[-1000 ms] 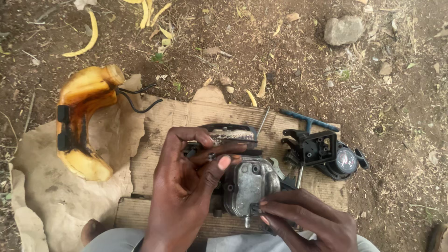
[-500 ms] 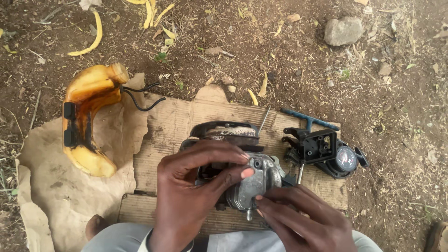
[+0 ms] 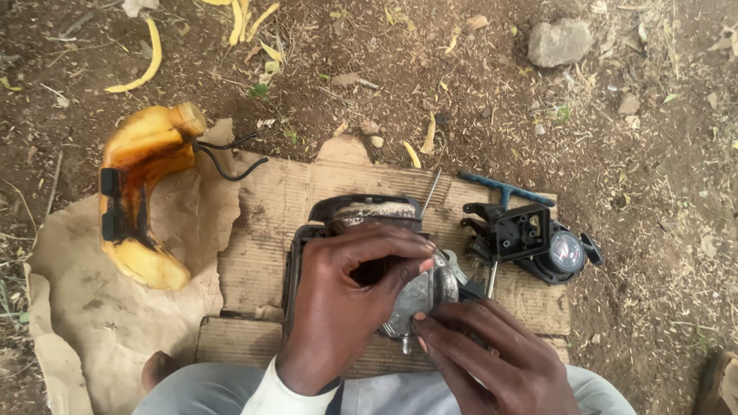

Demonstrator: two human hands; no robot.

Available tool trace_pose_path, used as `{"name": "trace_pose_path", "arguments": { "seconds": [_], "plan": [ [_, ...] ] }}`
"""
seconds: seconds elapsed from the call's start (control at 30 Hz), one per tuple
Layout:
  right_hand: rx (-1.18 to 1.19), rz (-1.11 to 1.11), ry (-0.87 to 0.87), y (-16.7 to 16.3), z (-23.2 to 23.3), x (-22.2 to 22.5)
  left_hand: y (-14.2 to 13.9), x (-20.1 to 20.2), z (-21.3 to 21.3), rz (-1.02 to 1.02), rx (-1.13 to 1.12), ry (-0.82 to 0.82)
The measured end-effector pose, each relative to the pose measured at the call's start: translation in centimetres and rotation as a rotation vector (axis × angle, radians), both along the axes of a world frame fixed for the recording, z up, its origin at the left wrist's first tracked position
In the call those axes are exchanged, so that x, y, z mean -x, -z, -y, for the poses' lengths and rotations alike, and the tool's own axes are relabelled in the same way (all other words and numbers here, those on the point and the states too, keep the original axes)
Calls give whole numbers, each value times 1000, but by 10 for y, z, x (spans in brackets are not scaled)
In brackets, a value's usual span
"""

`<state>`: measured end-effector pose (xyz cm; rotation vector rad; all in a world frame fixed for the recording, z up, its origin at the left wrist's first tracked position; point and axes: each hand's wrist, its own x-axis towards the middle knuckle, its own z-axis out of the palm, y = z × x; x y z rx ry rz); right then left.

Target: The person sits on the ground with a small engine on their lap and uses a screwdriver to unscrew and remove parts from it. They handle small components, set parts aside, pick up a wrench, and reposition the engine while continuing to work on it by hand.

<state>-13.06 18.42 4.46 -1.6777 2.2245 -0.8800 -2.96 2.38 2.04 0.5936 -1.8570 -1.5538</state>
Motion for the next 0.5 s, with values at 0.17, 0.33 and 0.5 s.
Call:
{"name": "trace_pose_path", "arguments": {
  "seconds": [0.17, 0.33, 0.5],
  "plan": [
    [-20, -26, -7, 0, -2, 0, -1, -2, 2, 14, 21, -1],
    [-5, -65, -47, 1, -2, 0, -2, -2, 3, 40, -1, 36],
    [14, -208, -122, -1, -2, 1, -6, -4, 4, 96, 40, 109]
  ]
}}
